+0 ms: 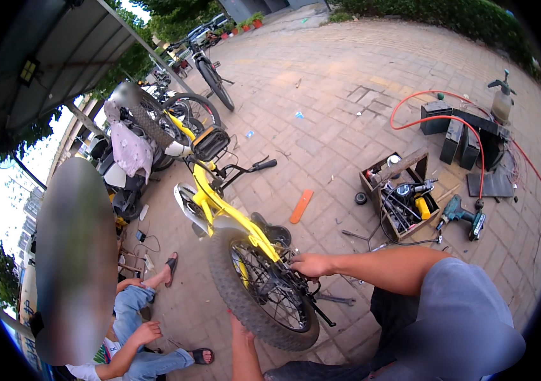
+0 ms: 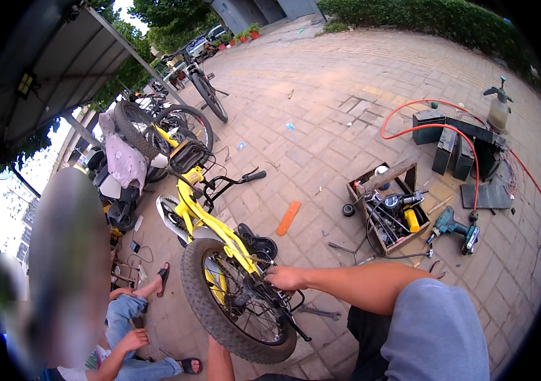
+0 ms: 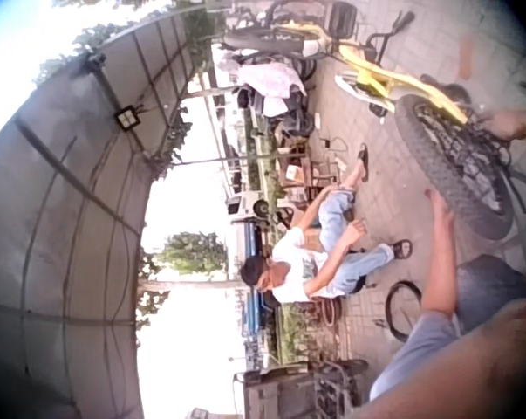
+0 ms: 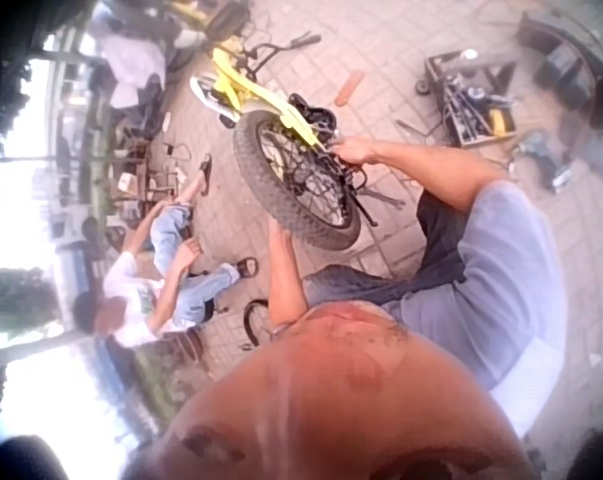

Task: The person installs a rear wheel onto a yellow bicycle, aligns the tire with the frame, and tightens the axle nuts using a wrench. The person repeatedly checks wheel alignment and secures the wheel to the frame.

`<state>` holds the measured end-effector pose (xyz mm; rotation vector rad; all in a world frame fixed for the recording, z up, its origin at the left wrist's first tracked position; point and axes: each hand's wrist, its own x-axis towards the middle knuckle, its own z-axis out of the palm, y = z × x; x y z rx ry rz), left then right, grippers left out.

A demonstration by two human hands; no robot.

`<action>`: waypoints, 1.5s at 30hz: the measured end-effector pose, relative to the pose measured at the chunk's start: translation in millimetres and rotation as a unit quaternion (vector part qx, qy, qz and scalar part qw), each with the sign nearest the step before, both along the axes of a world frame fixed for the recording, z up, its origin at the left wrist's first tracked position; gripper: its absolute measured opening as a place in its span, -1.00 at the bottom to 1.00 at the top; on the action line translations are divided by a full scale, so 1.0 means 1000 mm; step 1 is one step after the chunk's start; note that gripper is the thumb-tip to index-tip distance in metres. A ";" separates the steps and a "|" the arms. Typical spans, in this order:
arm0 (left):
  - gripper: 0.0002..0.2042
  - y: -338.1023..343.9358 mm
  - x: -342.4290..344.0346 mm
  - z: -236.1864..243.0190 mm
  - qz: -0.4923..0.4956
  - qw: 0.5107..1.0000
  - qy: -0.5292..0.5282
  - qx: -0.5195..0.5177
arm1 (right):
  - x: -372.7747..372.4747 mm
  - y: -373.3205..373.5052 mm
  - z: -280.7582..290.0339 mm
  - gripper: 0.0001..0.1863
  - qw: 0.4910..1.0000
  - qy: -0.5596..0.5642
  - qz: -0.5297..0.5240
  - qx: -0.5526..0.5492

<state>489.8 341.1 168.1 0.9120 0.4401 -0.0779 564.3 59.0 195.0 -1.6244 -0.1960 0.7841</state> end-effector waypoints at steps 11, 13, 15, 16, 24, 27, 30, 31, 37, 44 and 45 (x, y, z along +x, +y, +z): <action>-0.75 0.002 0.005 -0.008 -0.063 0.982 0.128 0.124 | 0.005 -0.003 -0.016 -0.69 1.000 0.019 -0.013 -0.007; -0.64 -0.001 0.004 -0.010 -0.038 0.965 0.153 0.207 | 0.005 -0.002 -0.018 -0.64 1.000 0.008 -0.029 0.003; -0.75 -0.003 0.003 -0.008 -0.050 0.964 0.121 0.232 | 0.007 -0.004 -0.021 -0.66 0.999 0.030 -0.035 0.025; -0.79 -0.004 0.002 -0.005 -0.059 0.970 0.074 0.225 | 0.008 -0.004 -0.024 -0.69 0.997 0.048 -0.064 0.023; -0.77 -0.007 0.011 -0.002 -0.044 0.974 0.053 0.216 | 0.019 -0.013 -0.054 -0.68 0.996 0.042 -0.038 0.069; -0.76 -0.008 0.011 -0.006 -0.035 0.962 0.030 0.268 | 0.018 -0.014 -0.054 -0.66 0.993 0.048 -0.100 0.050; -0.75 -0.007 0.008 -0.003 -0.030 0.967 0.018 0.254 | 0.018 -0.013 -0.052 -0.63 0.995 0.039 -0.073 0.047; -0.73 -0.006 0.008 -0.001 -0.035 0.973 0.018 0.228 | 0.018 -0.013 -0.052 -0.61 0.996 0.040 -0.069 0.042; -0.72 -0.007 0.005 0.005 -0.001 0.965 0.032 0.261 | 0.023 -0.013 -0.060 -0.62 0.985 0.063 -0.109 0.118; -0.74 -0.005 0.008 0.001 -0.038 0.964 0.063 0.255 | 0.024 -0.017 -0.062 -0.63 0.992 0.039 -0.102 0.070; -0.74 -0.005 0.008 0.001 -0.039 0.965 0.044 0.256 | 0.024 -0.018 -0.063 -0.63 0.992 0.038 -0.095 0.076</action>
